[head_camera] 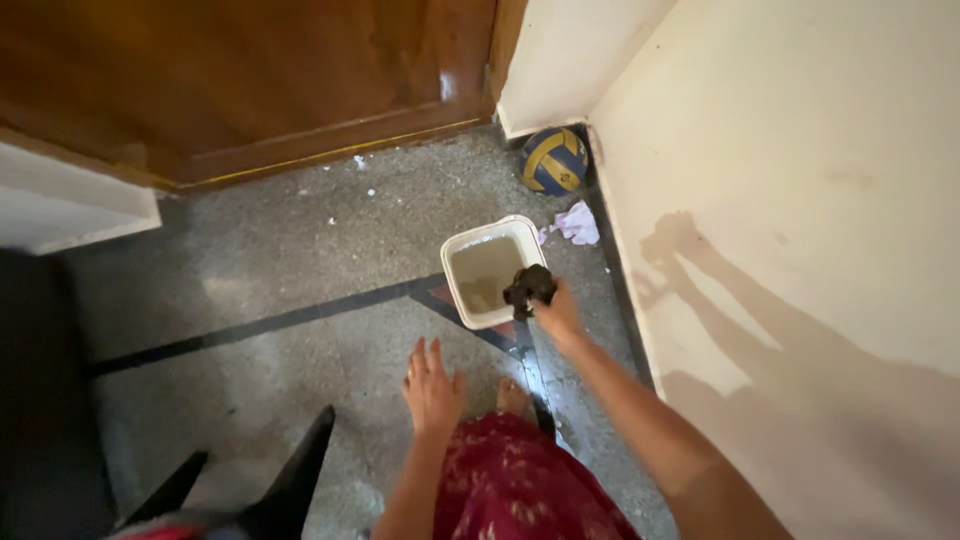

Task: The person cleans a wooden door using a dark cloth and water from a white bucket. They repeatedly wipe the door surface, dip the cloth into the bucket, and wring it out. The person also moves a chair to access different areas of the door.

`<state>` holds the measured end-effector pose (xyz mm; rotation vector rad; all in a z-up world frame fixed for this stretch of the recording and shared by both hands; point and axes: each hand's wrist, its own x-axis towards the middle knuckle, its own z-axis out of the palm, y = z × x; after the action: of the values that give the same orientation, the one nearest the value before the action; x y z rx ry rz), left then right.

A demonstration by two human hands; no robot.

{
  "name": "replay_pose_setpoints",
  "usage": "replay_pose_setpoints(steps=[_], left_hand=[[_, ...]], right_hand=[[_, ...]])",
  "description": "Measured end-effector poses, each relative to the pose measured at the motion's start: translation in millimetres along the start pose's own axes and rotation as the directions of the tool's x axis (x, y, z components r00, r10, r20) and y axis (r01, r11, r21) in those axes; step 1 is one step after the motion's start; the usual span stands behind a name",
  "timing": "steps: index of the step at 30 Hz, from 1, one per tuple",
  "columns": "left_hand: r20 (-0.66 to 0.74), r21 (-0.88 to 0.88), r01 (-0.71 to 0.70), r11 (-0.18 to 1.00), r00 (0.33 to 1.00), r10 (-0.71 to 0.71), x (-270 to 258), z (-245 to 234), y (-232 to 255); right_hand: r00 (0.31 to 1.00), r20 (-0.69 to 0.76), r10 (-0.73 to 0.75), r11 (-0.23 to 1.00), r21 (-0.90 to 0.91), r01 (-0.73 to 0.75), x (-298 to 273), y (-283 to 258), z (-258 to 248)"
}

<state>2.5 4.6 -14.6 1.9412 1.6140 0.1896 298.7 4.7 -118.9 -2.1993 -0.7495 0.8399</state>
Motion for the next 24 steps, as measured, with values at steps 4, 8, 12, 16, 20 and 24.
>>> replay_pose_setpoints(steps=[4,8,12,16,20,24], left_hand=[[0.072,-0.012,0.012,1.000,0.997,-0.011,56.9,66.7,-30.4],[0.196,0.043,-0.016,0.999,0.981,0.007,123.2,140.7,-52.7],[0.292,0.112,-0.046,0.993,0.956,0.011,186.2,200.4,-70.5],[0.384,0.105,-0.006,0.994,0.923,-0.035,240.1,259.0,-86.2],[0.332,0.125,-0.133,0.983,0.939,0.084,256.9,321.9,-105.3],[0.313,0.219,-0.177,0.960,0.944,0.103,244.5,360.4,-125.5]], right_hand=[[0.927,0.014,-0.375,0.927,0.009,0.375,51.0,43.8,54.6],[0.935,0.159,-0.318,0.883,-0.309,0.353,92.4,124.8,100.9],[0.963,0.194,-0.187,0.927,-0.290,0.238,136.1,219.0,166.8],[0.969,0.190,-0.160,0.908,-0.357,0.220,187.5,282.5,231.2],[0.978,0.111,-0.177,0.859,-0.468,0.209,240.3,290.2,287.4],[0.968,0.251,0.006,0.858,-0.499,0.124,241.9,267.7,321.9]])
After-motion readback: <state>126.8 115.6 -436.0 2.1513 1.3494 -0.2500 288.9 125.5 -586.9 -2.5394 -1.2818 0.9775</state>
